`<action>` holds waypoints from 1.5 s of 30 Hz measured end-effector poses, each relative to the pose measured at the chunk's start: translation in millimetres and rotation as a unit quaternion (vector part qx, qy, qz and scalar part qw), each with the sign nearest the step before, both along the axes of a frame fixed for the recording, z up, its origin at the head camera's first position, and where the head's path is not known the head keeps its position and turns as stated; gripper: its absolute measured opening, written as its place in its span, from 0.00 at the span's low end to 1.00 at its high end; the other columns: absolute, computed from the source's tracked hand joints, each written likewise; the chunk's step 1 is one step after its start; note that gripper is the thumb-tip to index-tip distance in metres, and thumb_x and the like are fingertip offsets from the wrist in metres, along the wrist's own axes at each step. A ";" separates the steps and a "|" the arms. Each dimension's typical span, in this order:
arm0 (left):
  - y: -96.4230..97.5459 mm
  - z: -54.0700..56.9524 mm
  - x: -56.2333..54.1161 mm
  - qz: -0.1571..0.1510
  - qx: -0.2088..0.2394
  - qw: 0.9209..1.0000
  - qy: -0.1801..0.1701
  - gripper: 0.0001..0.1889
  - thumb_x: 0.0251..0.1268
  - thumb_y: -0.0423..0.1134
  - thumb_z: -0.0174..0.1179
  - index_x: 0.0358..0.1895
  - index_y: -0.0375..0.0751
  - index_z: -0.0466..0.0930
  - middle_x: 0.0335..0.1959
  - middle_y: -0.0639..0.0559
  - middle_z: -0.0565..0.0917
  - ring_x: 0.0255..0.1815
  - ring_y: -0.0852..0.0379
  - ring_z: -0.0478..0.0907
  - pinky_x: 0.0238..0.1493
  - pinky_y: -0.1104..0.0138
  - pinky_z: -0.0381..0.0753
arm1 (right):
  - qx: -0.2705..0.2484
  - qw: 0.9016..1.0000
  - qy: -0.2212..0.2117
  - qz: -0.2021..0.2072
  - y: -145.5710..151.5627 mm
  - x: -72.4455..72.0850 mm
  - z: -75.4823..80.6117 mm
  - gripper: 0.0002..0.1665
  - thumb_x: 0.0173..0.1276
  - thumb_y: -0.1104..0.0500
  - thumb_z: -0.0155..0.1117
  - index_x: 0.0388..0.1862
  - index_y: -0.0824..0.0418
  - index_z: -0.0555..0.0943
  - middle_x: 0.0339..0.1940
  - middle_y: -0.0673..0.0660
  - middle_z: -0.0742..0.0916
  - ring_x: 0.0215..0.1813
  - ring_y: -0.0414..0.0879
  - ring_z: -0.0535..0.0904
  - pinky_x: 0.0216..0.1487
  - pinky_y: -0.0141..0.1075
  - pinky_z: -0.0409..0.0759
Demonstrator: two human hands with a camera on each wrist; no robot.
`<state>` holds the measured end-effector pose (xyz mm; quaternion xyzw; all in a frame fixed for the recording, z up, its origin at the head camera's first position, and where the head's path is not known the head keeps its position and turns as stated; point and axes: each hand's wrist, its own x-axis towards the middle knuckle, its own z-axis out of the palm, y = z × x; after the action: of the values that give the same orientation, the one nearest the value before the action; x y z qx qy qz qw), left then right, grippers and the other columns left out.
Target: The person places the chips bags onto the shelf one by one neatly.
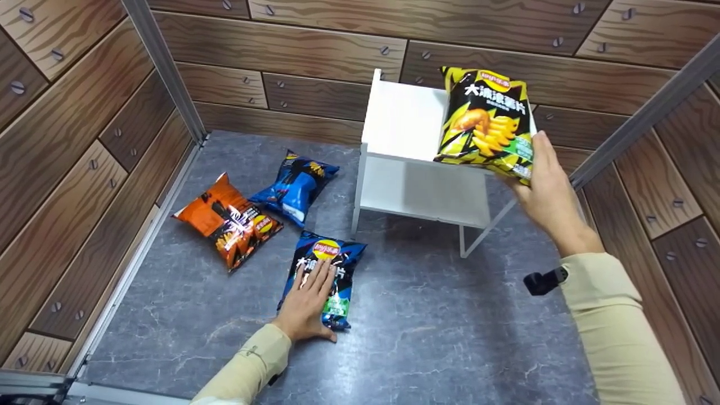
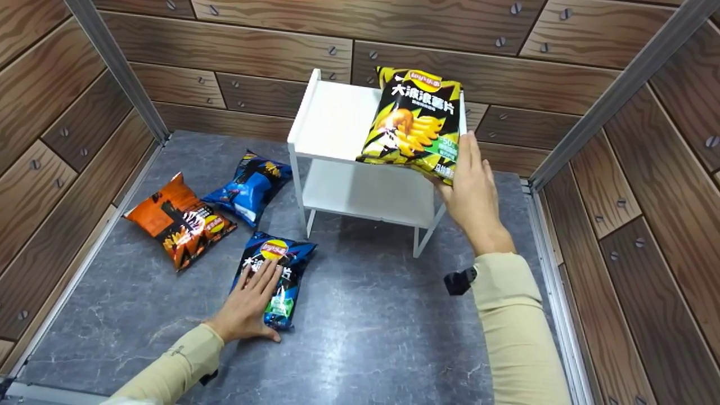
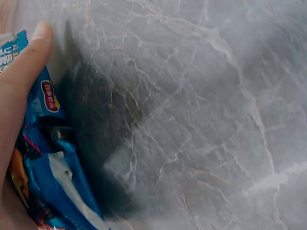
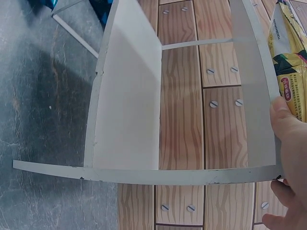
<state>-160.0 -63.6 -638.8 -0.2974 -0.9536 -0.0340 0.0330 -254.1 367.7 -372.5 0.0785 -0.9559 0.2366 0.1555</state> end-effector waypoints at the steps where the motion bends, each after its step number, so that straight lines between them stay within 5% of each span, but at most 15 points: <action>1: 0.9 -0.4 -0.1 -0.001 -0.004 1.000 -0.002 0.82 0.20 0.84 0.66 0.80 0.35 0.43 0.82 0.39 0.45 0.83 0.43 0.43 0.79 0.40 0.44 | -0.001 1.000 -0.001 0.000 0.2 0.0 0.0 0.53 0.70 0.52 0.65 0.80 0.68 0.45 0.80 0.72 0.53 0.78 0.72 0.53 0.78 0.60 0.52; 10: 1.8 -3.8 -2.9 -0.033 0.018 0.999 -0.001 0.72 0.30 0.69 0.77 0.79 0.35 0.48 0.81 0.37 0.49 0.82 0.40 0.47 0.76 0.37 0.49 | 0.001 1.000 0.000 -0.001 2.3 0.4 -0.3 0.53 0.69 0.53 0.66 0.80 0.69 0.45 0.80 0.73 0.53 0.78 0.71 0.52 0.76 0.63 0.54; 14: -0.4 -5.0 -2.8 -0.043 0.029 0.999 0.000 0.63 0.39 0.45 0.80 0.79 0.35 0.48 0.81 0.37 0.49 0.82 0.39 0.47 0.76 0.37 0.51 | 0.002 1.000 -0.004 -0.002 2.9 0.3 -1.0 0.53 0.70 0.53 0.65 0.80 0.69 0.45 0.80 0.72 0.52 0.78 0.71 0.52 0.76 0.63 0.54; 19: -2.7 -5.8 -1.8 -0.043 0.034 0.998 -0.005 0.60 0.36 0.24 0.70 0.79 0.36 0.47 0.81 0.38 0.48 0.82 0.41 0.46 0.77 0.38 0.50 | 0.000 1.000 -0.012 -0.005 3.4 0.3 -1.3 0.53 0.70 0.53 0.64 0.80 0.68 0.44 0.81 0.71 0.51 0.78 0.71 0.52 0.76 0.63 0.53; 29: -7.0 -2.6 -3.1 -0.041 0.038 0.998 0.042 0.54 0.43 0.17 0.65 0.79 0.34 0.48 0.81 0.38 0.52 0.81 0.42 0.51 0.76 0.41 0.57 | 0.002 1.000 -0.007 -0.008 1.4 -0.5 -1.1 0.53 0.69 0.55 0.65 0.80 0.69 0.45 0.81 0.71 0.52 0.79 0.70 0.51 0.78 0.59 0.51; 45: -20.4 28.0 -16.0 -0.043 0.089 0.992 0.083 0.46 0.44 0.18 0.65 0.74 0.27 0.60 0.75 0.35 0.64 0.76 0.40 0.63 0.72 0.45 0.66 | -0.010 1.000 0.006 0.003 0.6 -0.7 -1.9 0.53 0.70 0.51 0.65 0.79 0.69 0.46 0.80 0.72 0.52 0.77 0.73 0.53 0.75 0.64 0.54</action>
<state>-176.0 -84.1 -610.8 -0.3357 -0.9270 -0.0954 0.1370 -254.8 368.3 -374.4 0.0813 -0.9523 0.2461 0.1612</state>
